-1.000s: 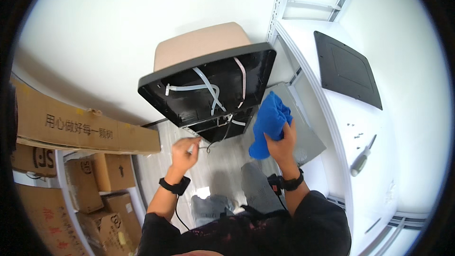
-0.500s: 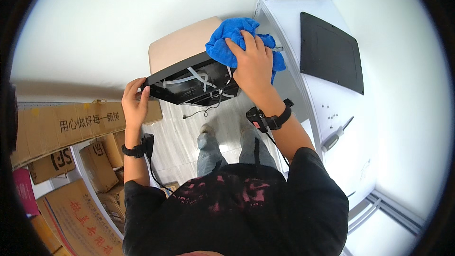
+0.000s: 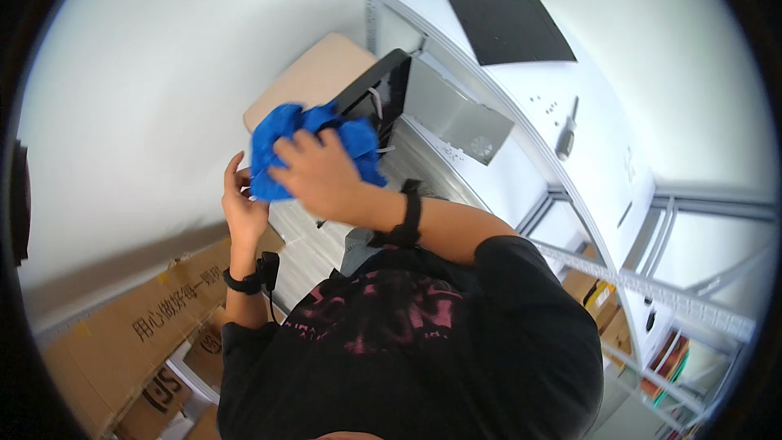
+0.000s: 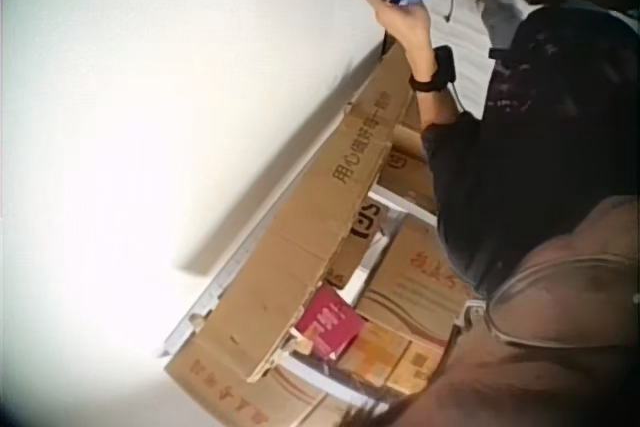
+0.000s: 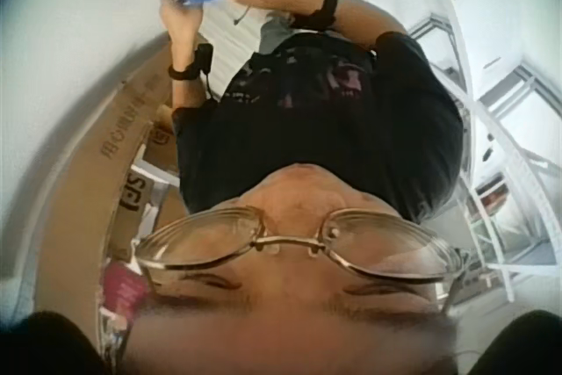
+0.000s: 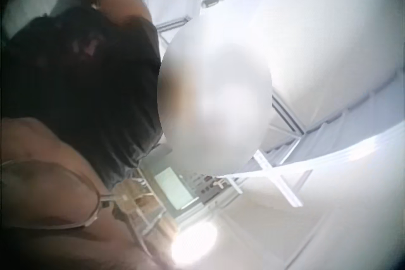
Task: The person wipes the interior of a black electronic device with a blue cloth, then uses a screwdriver to fasten screws into the device's casing. The person handles the device and a metal plate during the process.
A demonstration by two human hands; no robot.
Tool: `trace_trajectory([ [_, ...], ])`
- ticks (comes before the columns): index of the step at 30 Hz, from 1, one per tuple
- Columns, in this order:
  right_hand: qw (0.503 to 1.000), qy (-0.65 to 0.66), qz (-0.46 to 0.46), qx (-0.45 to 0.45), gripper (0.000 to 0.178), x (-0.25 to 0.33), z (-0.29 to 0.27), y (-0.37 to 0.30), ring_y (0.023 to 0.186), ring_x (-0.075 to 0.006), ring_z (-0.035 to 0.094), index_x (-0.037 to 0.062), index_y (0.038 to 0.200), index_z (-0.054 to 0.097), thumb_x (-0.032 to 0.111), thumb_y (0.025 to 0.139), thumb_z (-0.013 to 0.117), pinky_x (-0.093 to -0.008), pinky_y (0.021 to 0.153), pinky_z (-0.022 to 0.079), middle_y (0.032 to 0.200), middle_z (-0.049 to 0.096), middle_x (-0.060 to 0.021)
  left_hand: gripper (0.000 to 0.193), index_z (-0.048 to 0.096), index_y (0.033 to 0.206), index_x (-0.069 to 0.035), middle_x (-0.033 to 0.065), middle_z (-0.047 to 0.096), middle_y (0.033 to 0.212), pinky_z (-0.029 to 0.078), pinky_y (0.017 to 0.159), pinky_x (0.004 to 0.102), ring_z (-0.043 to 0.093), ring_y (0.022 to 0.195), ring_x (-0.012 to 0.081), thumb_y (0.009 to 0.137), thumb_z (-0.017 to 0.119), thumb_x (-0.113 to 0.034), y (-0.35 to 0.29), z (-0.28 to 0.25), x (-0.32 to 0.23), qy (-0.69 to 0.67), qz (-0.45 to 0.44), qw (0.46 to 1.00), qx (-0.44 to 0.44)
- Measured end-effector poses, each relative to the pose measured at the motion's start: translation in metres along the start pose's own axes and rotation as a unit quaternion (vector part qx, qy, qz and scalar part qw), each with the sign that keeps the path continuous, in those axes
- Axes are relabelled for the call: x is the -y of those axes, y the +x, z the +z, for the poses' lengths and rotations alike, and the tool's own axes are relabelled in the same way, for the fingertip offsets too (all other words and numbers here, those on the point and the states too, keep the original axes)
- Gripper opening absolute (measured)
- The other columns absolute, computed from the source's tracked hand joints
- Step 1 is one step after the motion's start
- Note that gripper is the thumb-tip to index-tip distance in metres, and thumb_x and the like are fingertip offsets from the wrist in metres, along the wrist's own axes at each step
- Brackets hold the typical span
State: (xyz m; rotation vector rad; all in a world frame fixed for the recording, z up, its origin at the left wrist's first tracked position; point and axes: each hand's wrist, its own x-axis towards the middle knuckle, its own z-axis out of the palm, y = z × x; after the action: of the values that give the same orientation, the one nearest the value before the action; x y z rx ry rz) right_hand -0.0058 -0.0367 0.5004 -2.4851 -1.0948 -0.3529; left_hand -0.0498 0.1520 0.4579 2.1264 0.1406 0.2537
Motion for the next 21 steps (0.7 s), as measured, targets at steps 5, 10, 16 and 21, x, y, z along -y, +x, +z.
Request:
trace_trajectory([
  [5, 0.999, 0.041, 0.020, -0.026, 0.048, 0.002, 0.006, 0.000, 0.103, -0.0270, 0.051, 0.0189, 0.109, 0.069, 0.006, 0.062, 0.069, -0.0402, 0.078, 0.038, 0.119, 0.054, -0.0069, 0.072, 0.036, 0.138, -0.001, 0.0113, 0.064, 0.091, 0.052, 0.072, 0.0296, 0.062, 0.077, 0.0192, 0.074, 0.069, 0.005, 0.001, -0.005, 0.004, 0.003, 0.030, 1.000, 0.005],
  [10, 0.991, 0.018, 0.128, -0.027, 0.057, -0.027, -0.008, -0.015, 0.111, -0.0285, 0.052, 0.0221, 0.110, 0.069, -0.002, 0.058, 0.068, -0.0385, 0.082, 0.039, 0.122, 0.055, -0.0083, 0.072, 0.040, 0.132, 0.000, 0.0083, 0.062, 0.089, 0.054, 0.067, 0.0287, 0.063, 0.078, 0.0163, 0.073, 0.080, -0.006, -0.005, -0.006, 0.004, -0.059, 0.036, 0.997, 0.035],
  [16, 0.968, -0.016, 0.222, -0.118, 0.059, -0.093, -0.017, -0.042, 0.113, -0.0349, 0.052, 0.0188, 0.114, 0.067, -0.004, 0.060, 0.062, -0.0451, 0.084, 0.046, 0.126, 0.054, -0.0151, 0.062, 0.046, 0.126, -0.001, 0.0056, 0.063, 0.088, 0.052, 0.065, 0.0274, 0.062, 0.077, 0.0161, 0.074, 0.079, -0.006, -0.002, -0.003, 0.002, -0.029, 0.049, 0.998, 0.037],
  [21, 0.927, 0.121, 0.319, -0.158, 0.060, -0.117, -0.047, -0.093, 0.111, -0.0394, 0.053, 0.0135, 0.119, 0.063, -0.009, 0.064, 0.058, -0.0405, 0.094, 0.044, 0.120, 0.055, -0.0201, 0.048, 0.054, 0.117, -0.001, 0.0082, 0.063, 0.092, 0.049, 0.072, 0.0326, 0.062, 0.084, 0.0219, 0.076, 0.077, -0.011, -0.004, -0.005, -0.009, 0.027, 0.042, 0.998, 0.040],
])
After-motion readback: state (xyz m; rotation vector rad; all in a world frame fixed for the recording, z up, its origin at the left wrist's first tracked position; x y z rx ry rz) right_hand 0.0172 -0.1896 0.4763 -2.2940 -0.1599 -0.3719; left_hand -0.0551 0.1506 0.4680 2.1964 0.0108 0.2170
